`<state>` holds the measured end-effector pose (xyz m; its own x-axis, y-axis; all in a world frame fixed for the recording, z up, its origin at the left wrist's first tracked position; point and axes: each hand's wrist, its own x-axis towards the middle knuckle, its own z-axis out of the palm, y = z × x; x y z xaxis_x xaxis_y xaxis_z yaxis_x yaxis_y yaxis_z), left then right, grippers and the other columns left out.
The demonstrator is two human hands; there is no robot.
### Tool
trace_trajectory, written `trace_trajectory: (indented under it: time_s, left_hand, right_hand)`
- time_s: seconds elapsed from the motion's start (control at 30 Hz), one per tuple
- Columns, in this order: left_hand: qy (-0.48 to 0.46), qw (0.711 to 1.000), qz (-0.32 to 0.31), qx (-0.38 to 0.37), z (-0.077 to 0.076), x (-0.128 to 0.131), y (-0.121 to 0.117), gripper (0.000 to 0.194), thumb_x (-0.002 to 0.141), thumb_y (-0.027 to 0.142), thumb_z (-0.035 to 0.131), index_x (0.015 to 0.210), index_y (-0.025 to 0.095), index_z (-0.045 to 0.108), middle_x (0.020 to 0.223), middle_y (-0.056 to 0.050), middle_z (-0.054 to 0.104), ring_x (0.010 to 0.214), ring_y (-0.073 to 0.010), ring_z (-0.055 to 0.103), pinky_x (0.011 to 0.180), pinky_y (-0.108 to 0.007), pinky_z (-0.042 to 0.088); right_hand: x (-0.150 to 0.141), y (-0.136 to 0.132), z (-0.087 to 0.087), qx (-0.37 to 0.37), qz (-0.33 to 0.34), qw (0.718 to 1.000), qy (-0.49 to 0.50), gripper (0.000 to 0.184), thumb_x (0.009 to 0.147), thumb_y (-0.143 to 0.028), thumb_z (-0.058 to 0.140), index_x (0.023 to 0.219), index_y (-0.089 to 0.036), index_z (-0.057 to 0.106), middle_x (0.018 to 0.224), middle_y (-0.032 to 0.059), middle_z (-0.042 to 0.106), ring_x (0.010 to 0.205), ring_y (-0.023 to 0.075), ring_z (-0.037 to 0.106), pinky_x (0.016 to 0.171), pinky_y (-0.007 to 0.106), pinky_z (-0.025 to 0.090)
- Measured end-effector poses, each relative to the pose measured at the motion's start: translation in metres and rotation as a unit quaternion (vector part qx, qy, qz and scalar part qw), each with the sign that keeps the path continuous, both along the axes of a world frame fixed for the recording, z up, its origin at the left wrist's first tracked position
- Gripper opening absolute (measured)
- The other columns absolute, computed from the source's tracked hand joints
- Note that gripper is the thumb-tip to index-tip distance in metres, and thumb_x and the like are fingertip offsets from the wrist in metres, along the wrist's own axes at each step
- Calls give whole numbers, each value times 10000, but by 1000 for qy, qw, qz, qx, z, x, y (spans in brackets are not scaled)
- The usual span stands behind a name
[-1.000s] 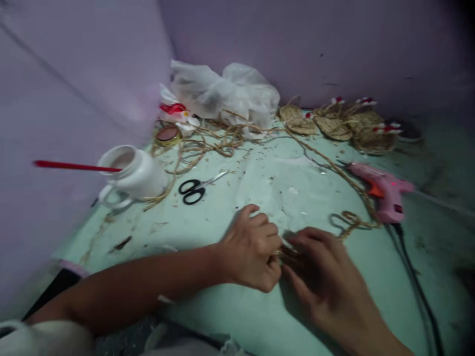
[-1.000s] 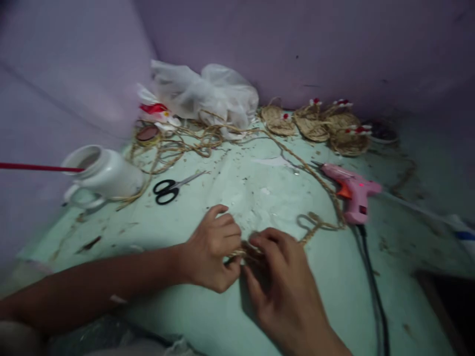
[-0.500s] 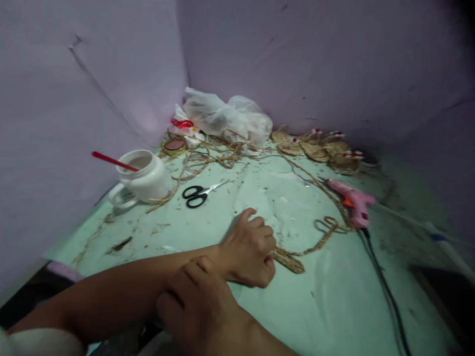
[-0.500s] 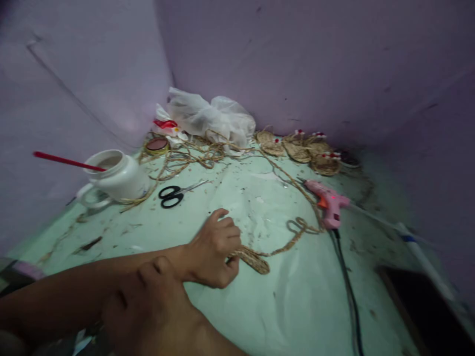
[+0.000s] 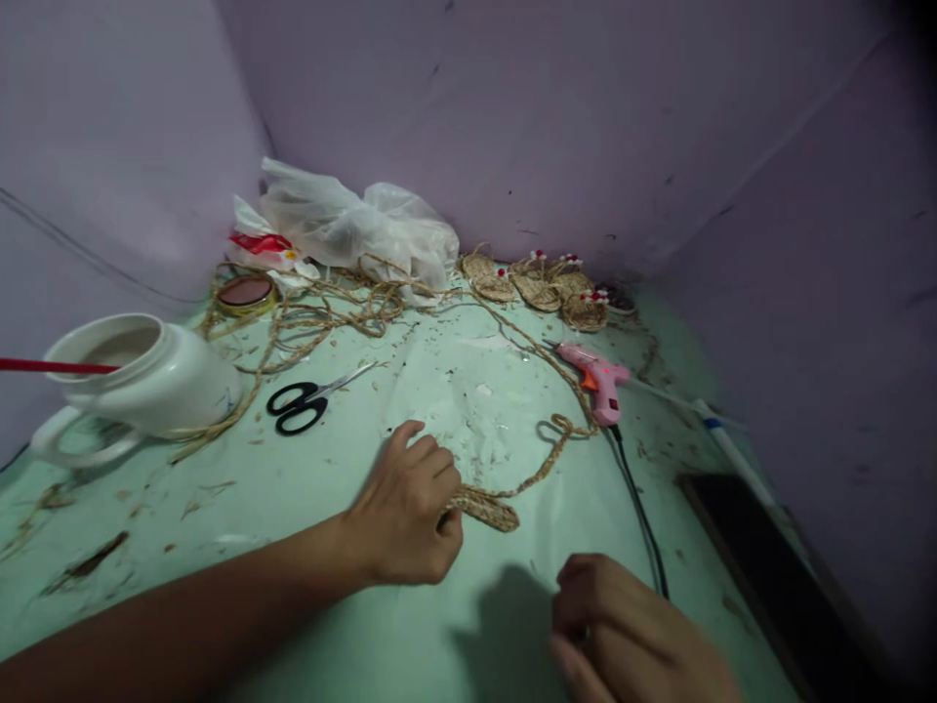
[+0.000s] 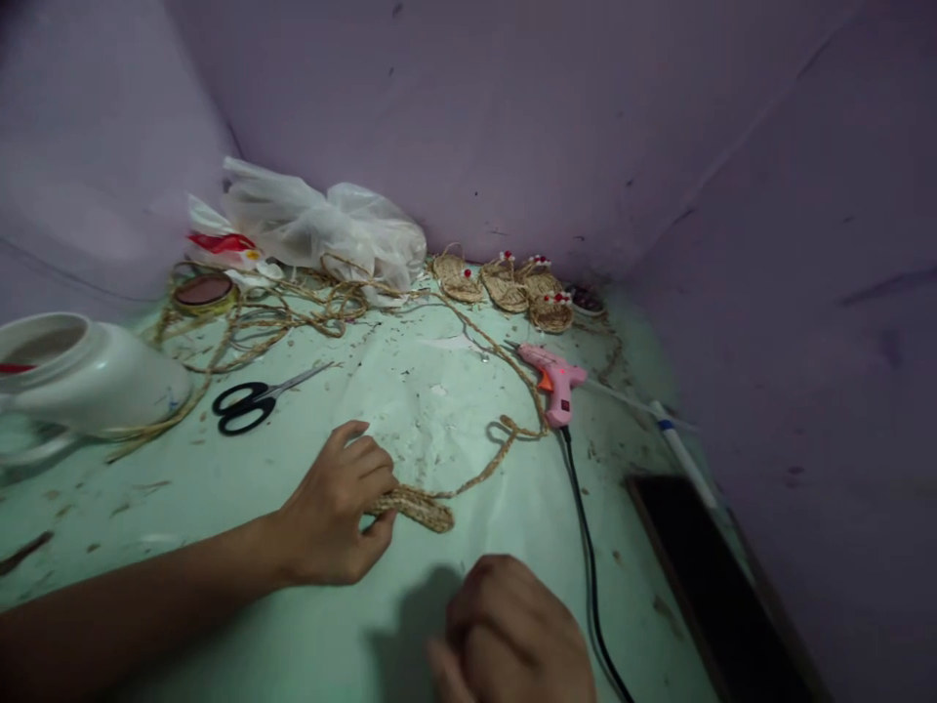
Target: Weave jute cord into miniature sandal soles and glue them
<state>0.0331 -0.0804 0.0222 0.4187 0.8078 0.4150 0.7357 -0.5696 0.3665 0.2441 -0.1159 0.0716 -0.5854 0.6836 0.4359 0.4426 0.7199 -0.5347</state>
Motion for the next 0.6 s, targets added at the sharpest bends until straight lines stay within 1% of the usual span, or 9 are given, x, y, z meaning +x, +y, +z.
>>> trace_trajectory:
  time_s: [0.1, 0.2, 0.27, 0.33, 0.4, 0.47, 0.5, 0.53, 0.6]
  left_hand:
    - [-4, 1000, -6, -3, -1, 0, 1, 32, 640, 161, 562, 630, 134, 548, 664, -36, 540, 704, -169, 481, 956, -474, 340]
    - [-14, 1000, -10, -7, -2, 0, 0, 28, 649, 151, 560, 630, 133, 552, 657, -40, 537, 694, -171, 476, 946, -489, 345]
    - [-26, 1000, -9, -2, -2, -1, -1, 23, 656, 141, 559, 634, 137, 556, 649, -39, 535, 685, -171, 473, 943, -501, 345]
    - [-39, 999, -6, 5, -1, -1, -2, 16, 662, 130, 561, 657, 141, 571, 656, -39, 546, 688, -175, 479, 944, -509, 343]
    - [-49, 999, 8, 5, 0, -1, -2, 41, 670, 123, 569, 696, 144, 592, 681, -43, 565, 704, -182, 493, 948, -516, 338]
    - [-55, 998, 28, 1, 1, -2, -1, 53, 684, 126, 577, 725, 148, 603, 704, -44, 579, 717, -186, 506, 952, -522, 331]
    - [-55, 998, 38, -2, 1, -2, -1, 50, 692, 129, 580, 731, 150, 603, 710, -43, 583, 721, -186, 510, 953, -522, 328]
    - [-55, 997, 47, -4, 1, -3, 0, 47, 699, 131, 581, 735, 152, 603, 715, -42, 585, 725, -186, 513, 953, -522, 327]
    - [-53, 997, 57, -8, 1, -5, 1, 51, 709, 131, 581, 747, 156, 602, 724, -38, 588, 731, -186, 518, 951, -517, 325]
  right_hand:
    - [12, 6, -4, -33, -71, 997, -18, 103, 833, -94, 540, 798, -190, 533, 634, 17, 584, 561, 130, 576, 515, 237, 473]
    - [23, 9, -10, -55, -68, 994, -61, 132, 840, -98, 544, 929, -192, 569, 635, -4, 593, 536, 114, 586, 499, 212, 468]
    - [32, 12, -14, -69, -72, 992, -71, 138, 843, -96, 538, 918, -204, 580, 644, -9, 609, 548, 110, 606, 499, 198, 472]
    - [39, 15, -18, -78, -106, 989, -63, 124, 838, -99, 540, 875, -210, 581, 693, 3, 637, 609, 119, 640, 534, 193, 498]
    - [42, 23, -19, -67, -152, 985, -51, 120, 831, -116, 543, 879, -209, 604, 874, 57, 676, 752, 152, 672, 619, 224, 538]
    - [40, 33, -18, -50, -190, 980, -45, 144, 826, -141, 541, 903, -207, 643, 1090, 108, 647, 914, 199, 662, 723, 290, 553]
    - [38, 39, -17, -45, -199, 978, -42, 167, 825, -146, 536, 919, -211, 658, 1134, 112, 635, 952, 210, 653, 752, 311, 550]
    - [36, 45, -15, -43, -206, 977, -36, 191, 823, -141, 531, 933, -218, 666, 1121, 102, 647, 951, 207, 654, 763, 316, 545]
    - [31, 55, -12, -48, -213, 976, -15, 248, 815, -123, 526, 987, -235, 664, 990, 60, 698, 883, 183, 670, 748, 293, 536]
